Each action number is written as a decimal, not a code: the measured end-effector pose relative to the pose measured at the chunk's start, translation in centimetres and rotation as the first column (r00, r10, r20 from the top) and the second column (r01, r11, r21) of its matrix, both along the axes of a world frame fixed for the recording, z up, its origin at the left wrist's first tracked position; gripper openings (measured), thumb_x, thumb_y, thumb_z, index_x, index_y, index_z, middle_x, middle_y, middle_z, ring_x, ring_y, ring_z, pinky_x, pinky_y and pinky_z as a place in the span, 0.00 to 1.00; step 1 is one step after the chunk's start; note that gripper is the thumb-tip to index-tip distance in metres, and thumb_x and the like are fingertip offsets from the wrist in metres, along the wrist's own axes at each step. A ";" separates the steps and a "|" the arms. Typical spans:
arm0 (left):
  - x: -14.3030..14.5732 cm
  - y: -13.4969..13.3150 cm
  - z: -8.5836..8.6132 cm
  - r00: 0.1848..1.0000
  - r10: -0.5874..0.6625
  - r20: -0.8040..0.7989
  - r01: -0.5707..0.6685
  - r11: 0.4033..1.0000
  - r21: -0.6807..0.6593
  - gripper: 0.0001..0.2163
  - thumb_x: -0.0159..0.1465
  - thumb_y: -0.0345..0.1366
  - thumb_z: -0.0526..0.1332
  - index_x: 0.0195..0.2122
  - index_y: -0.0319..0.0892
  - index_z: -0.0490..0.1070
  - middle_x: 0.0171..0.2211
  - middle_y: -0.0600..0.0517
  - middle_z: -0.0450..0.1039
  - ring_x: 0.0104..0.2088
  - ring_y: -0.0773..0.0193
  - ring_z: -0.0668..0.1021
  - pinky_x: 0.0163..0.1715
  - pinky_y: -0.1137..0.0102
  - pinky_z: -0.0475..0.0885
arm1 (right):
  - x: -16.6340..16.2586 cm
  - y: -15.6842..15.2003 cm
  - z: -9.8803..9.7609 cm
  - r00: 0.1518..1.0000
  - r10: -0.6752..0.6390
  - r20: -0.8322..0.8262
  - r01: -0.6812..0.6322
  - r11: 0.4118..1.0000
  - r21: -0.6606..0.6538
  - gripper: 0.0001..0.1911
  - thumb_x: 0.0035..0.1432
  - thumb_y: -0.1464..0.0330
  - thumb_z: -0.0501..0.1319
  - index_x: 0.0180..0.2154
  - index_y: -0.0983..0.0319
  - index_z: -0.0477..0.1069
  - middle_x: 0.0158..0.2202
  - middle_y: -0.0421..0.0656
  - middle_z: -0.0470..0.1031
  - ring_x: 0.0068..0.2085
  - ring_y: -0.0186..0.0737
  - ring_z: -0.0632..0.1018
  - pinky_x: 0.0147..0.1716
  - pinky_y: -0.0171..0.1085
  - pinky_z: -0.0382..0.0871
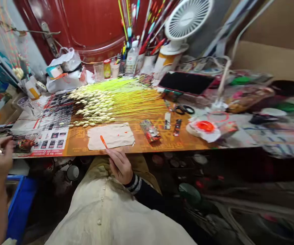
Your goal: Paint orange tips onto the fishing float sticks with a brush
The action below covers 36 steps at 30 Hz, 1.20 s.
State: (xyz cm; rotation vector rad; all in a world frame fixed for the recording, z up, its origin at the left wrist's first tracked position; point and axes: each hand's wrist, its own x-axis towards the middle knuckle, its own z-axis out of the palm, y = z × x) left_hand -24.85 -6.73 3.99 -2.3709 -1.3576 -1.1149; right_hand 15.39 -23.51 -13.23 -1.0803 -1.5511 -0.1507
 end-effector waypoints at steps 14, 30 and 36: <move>27.5 6.8 -6.8 0.740 -0.531 -0.413 0.417 0.844 -0.337 0.07 0.66 0.38 0.60 0.36 0.44 0.76 0.37 0.48 0.72 0.41 0.57 0.70 0.41 0.64 0.65 | 6.6 -0.5 3.1 0.861 -0.149 -0.486 0.117 0.988 -0.096 0.17 0.68 0.70 0.53 0.55 0.55 0.71 0.44 0.44 0.79 0.35 0.35 0.78 0.40 0.40 0.77; 30.2 7.5 -7.5 0.734 -0.387 -0.558 0.343 0.920 -0.187 0.08 0.66 0.38 0.57 0.34 0.44 0.74 0.37 0.46 0.71 0.42 0.53 0.70 0.38 0.62 0.61 | 7.5 -0.8 1.9 0.703 -0.082 -0.706 0.031 0.996 -0.084 0.15 0.68 0.65 0.54 0.52 0.55 0.74 0.41 0.43 0.80 0.33 0.36 0.77 0.36 0.40 0.75; 30.6 7.3 -6.3 0.809 -0.410 -0.421 0.434 0.900 -0.043 0.09 0.69 0.38 0.54 0.35 0.43 0.72 0.36 0.48 0.73 0.39 0.58 0.73 0.40 0.64 0.63 | 7.6 -0.8 2.0 0.719 -0.036 -0.694 0.009 0.999 -0.042 0.14 0.67 0.67 0.55 0.51 0.55 0.74 0.40 0.42 0.80 0.33 0.34 0.76 0.36 0.39 0.75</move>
